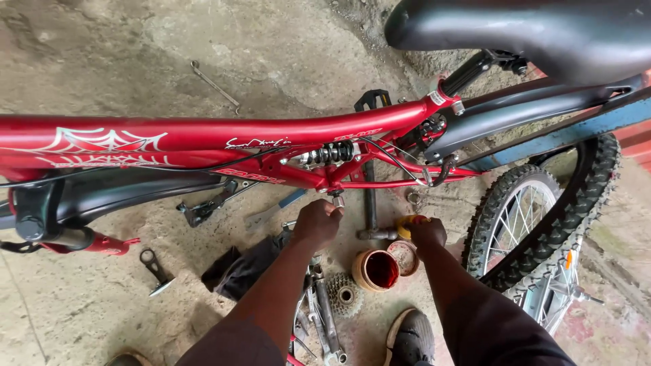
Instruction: The person is repairing a red bicycle by loosening bolts with a wrench and adjusting the seat post, occasionally using a metal pipe for extra leverage.
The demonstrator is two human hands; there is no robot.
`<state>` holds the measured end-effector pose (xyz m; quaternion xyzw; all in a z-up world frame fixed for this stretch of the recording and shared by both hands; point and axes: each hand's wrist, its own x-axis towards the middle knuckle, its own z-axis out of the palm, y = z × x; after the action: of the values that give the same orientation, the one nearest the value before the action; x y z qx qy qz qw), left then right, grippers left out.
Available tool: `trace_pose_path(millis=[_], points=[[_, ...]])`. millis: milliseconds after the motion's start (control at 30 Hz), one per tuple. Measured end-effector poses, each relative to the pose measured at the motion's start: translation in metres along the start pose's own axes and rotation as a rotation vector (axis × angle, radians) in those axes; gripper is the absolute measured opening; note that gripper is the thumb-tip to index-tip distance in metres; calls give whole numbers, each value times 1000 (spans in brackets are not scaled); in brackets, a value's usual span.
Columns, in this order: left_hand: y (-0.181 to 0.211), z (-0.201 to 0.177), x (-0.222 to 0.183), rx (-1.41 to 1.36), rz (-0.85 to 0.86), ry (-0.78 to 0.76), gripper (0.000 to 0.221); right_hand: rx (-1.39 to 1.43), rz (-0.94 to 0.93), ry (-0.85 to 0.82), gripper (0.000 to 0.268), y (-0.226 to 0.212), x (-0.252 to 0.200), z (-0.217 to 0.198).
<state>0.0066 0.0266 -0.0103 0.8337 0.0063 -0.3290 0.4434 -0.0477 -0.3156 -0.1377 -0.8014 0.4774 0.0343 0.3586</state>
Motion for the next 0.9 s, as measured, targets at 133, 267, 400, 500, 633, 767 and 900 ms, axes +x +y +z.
trace_pose_path(millis=[133,267,400,500,633,767,900], points=[[6,-7,-11,36,33,6,44,-109,56,77,109,-50,-48,-17],[-2,-15,-9,7,44,44,43,-146,-80,469,103,-44,-23,-4],[4,-32,-10,28,51,76,41,-2,-215,576,48,-128,-83,-41],[41,-52,-45,-23,31,105,44,-783,-233,374,42,-119,-82,-42],[48,-56,-52,-413,37,172,35,-49,-129,396,20,-151,-104,-82],[65,-97,-80,-907,-98,358,32,422,10,136,28,-254,-239,-174],[83,-141,-99,-1159,-142,566,39,1036,-103,-324,38,-313,-338,-228]])
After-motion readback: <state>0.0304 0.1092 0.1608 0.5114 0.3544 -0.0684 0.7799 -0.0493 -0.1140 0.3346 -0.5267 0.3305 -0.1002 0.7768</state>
